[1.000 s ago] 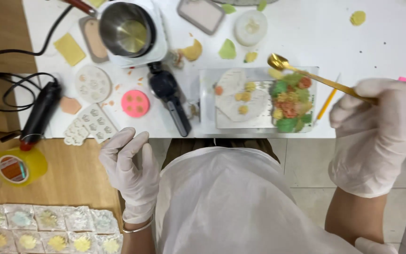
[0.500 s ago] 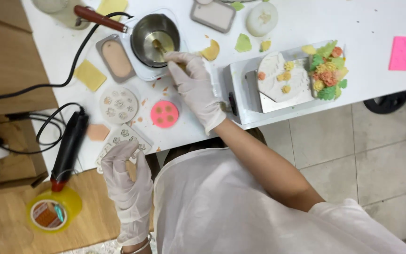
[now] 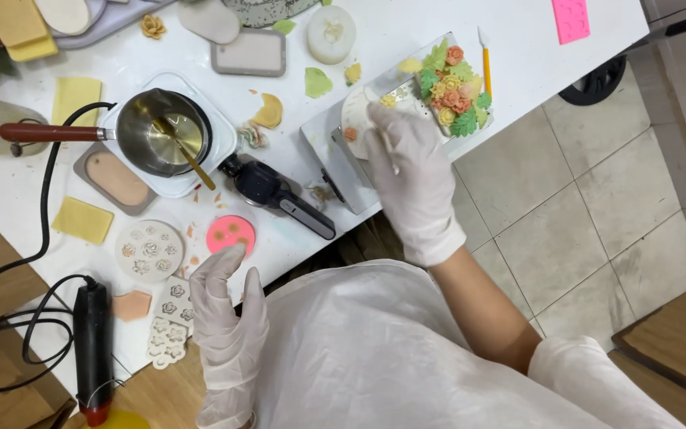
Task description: Decorating a wax flower arrangement by adding small wax components.
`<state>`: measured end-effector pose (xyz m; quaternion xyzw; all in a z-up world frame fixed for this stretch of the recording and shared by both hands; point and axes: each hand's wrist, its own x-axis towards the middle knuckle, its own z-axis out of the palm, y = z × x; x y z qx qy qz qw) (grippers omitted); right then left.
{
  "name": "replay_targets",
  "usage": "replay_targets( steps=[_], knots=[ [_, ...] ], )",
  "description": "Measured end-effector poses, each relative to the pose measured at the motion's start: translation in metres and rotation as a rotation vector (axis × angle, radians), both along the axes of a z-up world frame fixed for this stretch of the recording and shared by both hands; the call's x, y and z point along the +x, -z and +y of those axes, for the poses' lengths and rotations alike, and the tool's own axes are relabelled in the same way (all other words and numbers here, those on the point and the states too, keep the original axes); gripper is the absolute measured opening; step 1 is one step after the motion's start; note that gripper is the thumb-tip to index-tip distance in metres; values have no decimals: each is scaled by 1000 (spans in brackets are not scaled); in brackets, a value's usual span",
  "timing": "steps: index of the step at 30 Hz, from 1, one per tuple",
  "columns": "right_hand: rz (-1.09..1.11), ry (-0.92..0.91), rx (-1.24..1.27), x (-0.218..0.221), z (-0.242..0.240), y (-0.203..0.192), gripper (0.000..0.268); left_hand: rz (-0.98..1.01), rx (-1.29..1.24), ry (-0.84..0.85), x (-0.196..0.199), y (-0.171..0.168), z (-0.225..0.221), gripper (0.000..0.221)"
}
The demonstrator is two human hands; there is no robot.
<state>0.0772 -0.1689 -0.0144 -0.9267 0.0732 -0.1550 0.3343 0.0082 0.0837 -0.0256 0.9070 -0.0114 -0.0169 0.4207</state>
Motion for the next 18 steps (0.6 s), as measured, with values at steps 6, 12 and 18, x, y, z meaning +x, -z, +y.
replay_targets(
  steps=[6, 12, 18],
  knots=[
    [41, -63, -400, 45, -46, 43, 24, -23, 41, 14, -4, -6, -17, 40],
    [107, -197, -450, 57, -50, 46, 20, -10, 76, -26, -10, -15, -49, 39],
    [87, -299, -241, 54, -61, 50, 17, 77, -4, -85, -14, -18, -92, 39]
  ],
)
